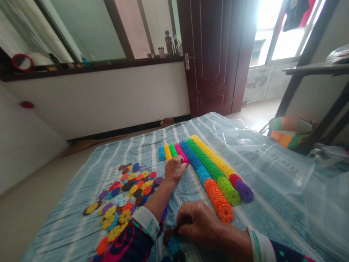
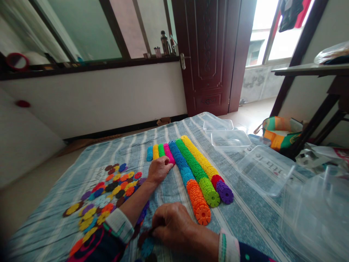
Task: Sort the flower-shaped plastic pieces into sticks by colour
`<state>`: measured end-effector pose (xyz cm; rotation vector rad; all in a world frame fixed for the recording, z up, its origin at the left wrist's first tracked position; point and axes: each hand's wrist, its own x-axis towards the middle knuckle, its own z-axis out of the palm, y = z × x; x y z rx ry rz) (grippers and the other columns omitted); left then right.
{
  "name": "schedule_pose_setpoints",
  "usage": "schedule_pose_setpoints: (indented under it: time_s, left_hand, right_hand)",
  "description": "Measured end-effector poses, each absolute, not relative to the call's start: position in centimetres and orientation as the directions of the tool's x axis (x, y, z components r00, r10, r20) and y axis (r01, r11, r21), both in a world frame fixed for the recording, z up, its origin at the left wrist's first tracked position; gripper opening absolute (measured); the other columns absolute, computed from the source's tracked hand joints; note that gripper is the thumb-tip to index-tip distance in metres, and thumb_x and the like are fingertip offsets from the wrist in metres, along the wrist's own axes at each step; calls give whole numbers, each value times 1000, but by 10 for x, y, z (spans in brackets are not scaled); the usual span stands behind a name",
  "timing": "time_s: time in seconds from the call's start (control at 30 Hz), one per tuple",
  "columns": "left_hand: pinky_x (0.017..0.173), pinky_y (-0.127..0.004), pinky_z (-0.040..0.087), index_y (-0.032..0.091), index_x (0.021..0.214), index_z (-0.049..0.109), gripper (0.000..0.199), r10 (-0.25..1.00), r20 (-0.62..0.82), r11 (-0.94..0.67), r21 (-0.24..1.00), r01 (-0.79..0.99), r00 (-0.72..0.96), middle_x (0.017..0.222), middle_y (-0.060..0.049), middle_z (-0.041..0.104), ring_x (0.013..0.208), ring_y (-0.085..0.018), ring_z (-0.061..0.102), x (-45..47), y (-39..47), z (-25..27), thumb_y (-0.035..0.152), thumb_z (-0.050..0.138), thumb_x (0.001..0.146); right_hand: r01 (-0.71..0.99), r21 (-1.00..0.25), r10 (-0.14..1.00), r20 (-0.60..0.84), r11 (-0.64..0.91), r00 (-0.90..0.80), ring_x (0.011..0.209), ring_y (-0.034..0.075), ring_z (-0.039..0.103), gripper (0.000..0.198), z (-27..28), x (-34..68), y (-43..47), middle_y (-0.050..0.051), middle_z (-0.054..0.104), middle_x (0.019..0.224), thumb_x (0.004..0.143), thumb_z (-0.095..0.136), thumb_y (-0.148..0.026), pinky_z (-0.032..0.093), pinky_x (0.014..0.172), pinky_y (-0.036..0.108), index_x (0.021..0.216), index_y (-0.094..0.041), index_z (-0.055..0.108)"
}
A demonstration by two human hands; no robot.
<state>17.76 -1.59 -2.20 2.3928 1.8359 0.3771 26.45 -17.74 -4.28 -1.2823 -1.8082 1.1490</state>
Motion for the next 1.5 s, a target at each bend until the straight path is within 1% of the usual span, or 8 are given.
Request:
schedule_pose_setpoints:
  time_s: [0.33, 0.47, 0.57, 0.7, 0.93, 1.13, 1.33, 1.5]
  left_hand:
    - [66, -27, 38, 18, 81, 69, 13, 947, 187, -298, 205, 932, 261, 82, -6, 72, 78, -19, 65, 165, -22, -5, 27, 61, 85]
    - [64, -25, 38, 17, 72, 65, 16, 919, 221, -379, 267, 886, 326, 69, -2, 66, 66, -15, 59, 116, -33, 10, 25, 59, 83]
    - [62, -23, 37, 17, 65, 62, 19, 904, 175, -428, 319, 846, 391, 61, 1, 60, 62, -12, 55, 70, -55, 16, 24, 56, 82]
    - [62, -22, 39, 18, 63, 61, 24, 895, 127, -443, 363, 819, 428, 62, 1, 60, 63, -12, 56, 17, -97, 16, 27, 52, 83]
    - [66, -23, 46, 19, 67, 64, 24, 938, 267, -316, 390, 865, 223, 68, 0, 65, 64, -13, 60, -41, -158, -2, 27, 50, 84]
    - [75, -26, 52, 20, 76, 67, 20, 915, 395, -272, 465, 843, 77, 84, -3, 73, 80, -16, 67, -52, -180, -18, 30, 52, 83]
    - [80, -28, 54, 20, 76, 66, 22, 898, 436, -184, 507, 842, -66, 83, -4, 73, 80, -17, 67, -62, -180, -26, 31, 49, 83]
    - [76, -27, 53, 21, 72, 65, 24, 900, 434, -180, 470, 864, -49, 79, -4, 72, 77, -17, 67, -69, -177, -37, 31, 47, 84]
  right_hand:
    - [354, -921, 945, 41, 162, -326, 66, 11, 58, 17, -46, 265, -179, -3, 66, 70, 65, 70, -1, 37, 59, 19, 72, -16, 73]
    - [303, -939, 945, 58, 161, -321, 66, 11, 59, 18, -53, 266, -179, -4, 64, 67, 66, 66, 0, 37, 60, 20, 71, -16, 69]
    - [303, -937, 940, 67, 175, -336, 66, 11, 59, 15, -56, 268, -180, -4, 64, 66, 68, 65, -2, 37, 59, 20, 70, -17, 67]
    - [337, -920, 935, 74, 198, -348, 67, 13, 58, 9, -59, 272, -182, -3, 63, 67, 71, 65, -9, 39, 61, 22, 72, -17, 65]
    - [376, -905, 935, 63, 202, -350, 68, 15, 58, 2, -64, 274, -185, -1, 63, 69, 74, 62, -17, 41, 64, 26, 72, -19, 63]
    - [356, -917, 934, 45, 179, -354, 68, 16, 57, 6, -72, 276, -186, -1, 61, 69, 75, 61, -26, 42, 63, 27, 73, -20, 61]
    - [349, -920, 933, 46, 179, -358, 71, 19, 59, 9, -75, 278, -185, 1, 63, 71, 75, 62, -29, 45, 66, 30, 73, -20, 62]
    - [375, -908, 933, 46, 188, -356, 70, 18, 58, 6, -72, 278, -184, 0, 62, 70, 74, 62, -26, 44, 65, 29, 73, -20, 63]
